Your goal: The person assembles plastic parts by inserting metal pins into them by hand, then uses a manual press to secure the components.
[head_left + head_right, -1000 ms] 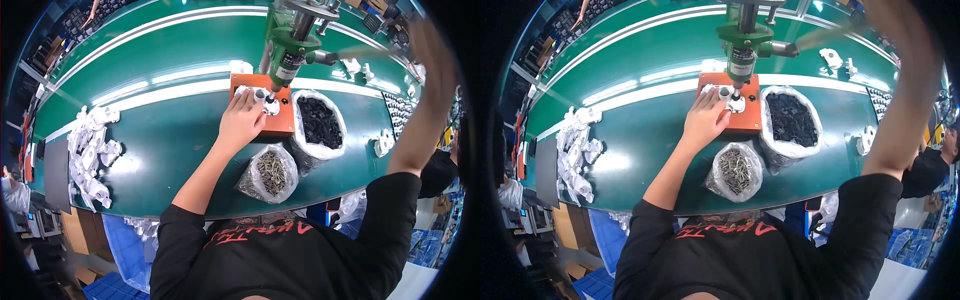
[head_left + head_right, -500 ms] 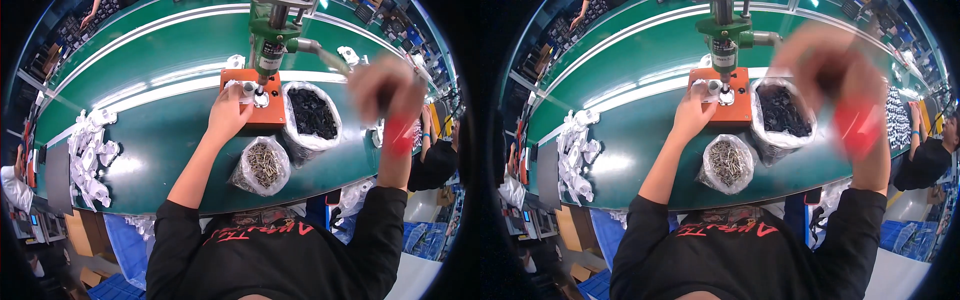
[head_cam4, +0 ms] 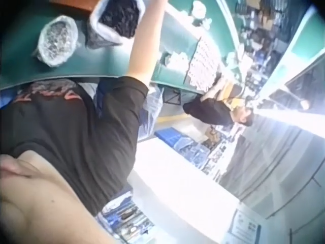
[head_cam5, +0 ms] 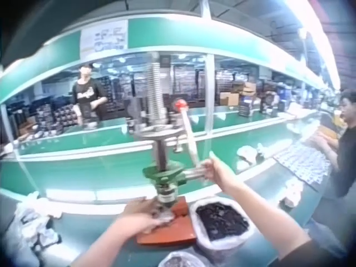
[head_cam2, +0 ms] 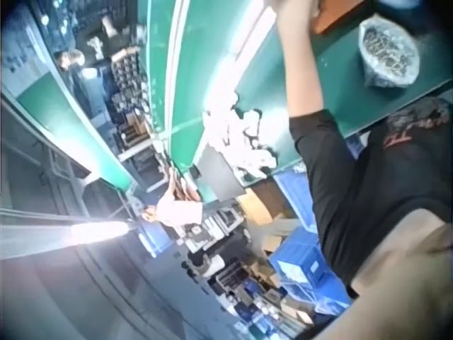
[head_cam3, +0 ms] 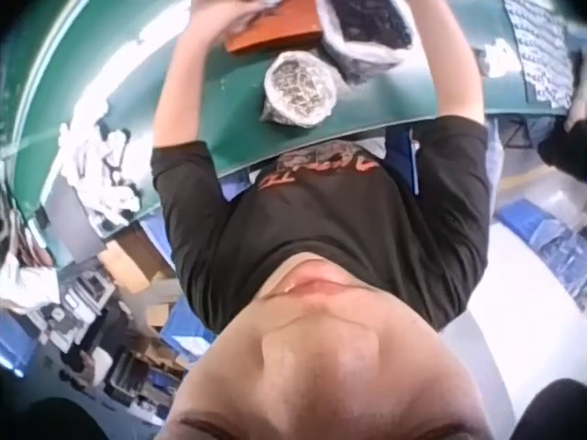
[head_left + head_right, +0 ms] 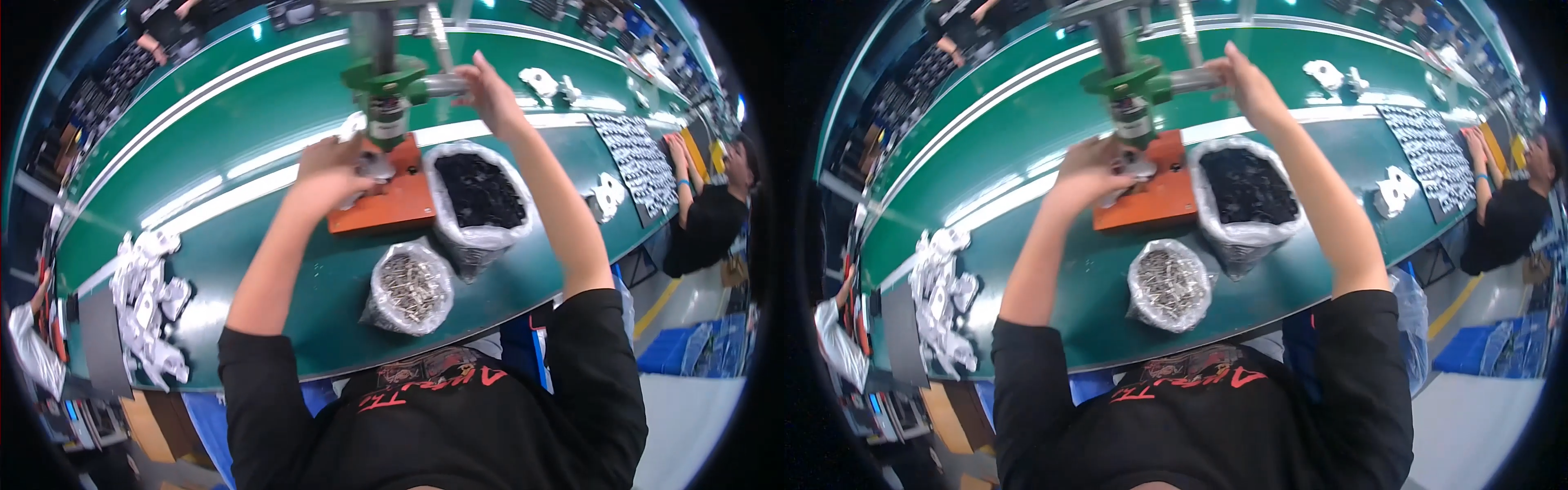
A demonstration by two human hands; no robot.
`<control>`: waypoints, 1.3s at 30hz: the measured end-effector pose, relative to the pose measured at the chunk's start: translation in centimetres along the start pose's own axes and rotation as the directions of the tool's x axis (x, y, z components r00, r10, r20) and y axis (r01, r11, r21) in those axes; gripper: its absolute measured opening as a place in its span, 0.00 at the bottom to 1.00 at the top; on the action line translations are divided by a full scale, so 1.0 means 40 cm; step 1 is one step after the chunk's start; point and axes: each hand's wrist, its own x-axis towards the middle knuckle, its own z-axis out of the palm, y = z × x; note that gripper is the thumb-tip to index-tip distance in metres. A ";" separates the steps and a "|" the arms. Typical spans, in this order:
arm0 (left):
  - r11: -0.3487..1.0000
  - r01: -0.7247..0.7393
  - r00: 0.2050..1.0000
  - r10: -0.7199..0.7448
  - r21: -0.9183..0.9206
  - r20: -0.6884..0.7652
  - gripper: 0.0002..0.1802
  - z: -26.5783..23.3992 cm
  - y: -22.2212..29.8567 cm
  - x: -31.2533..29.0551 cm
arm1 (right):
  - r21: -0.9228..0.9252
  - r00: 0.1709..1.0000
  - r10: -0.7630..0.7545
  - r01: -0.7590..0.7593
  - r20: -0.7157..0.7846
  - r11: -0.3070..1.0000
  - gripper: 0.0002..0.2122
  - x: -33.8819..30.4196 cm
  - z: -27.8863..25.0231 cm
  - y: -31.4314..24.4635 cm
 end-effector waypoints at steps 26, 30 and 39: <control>0.695 0.026 0.956 0.193 -0.719 0.221 0.23 0.485 -0.659 0.567 | -0.879 0.833 -0.346 -0.302 -0.431 0.368 0.15 -0.428 -0.439 0.257; 0.615 -0.002 1.000 -0.005 -0.789 -0.007 0.29 0.416 -0.598 0.503 | -0.888 0.790 -0.465 -0.208 -0.400 0.411 0.21 -0.407 -0.406 0.256; -0.077 -0.136 0.863 -0.499 -0.988 -0.080 0.25 0.032 -0.171 -0.064 | -0.271 0.843 -0.464 0.396 -0.272 0.877 0.28 -0.424 0.034 0.047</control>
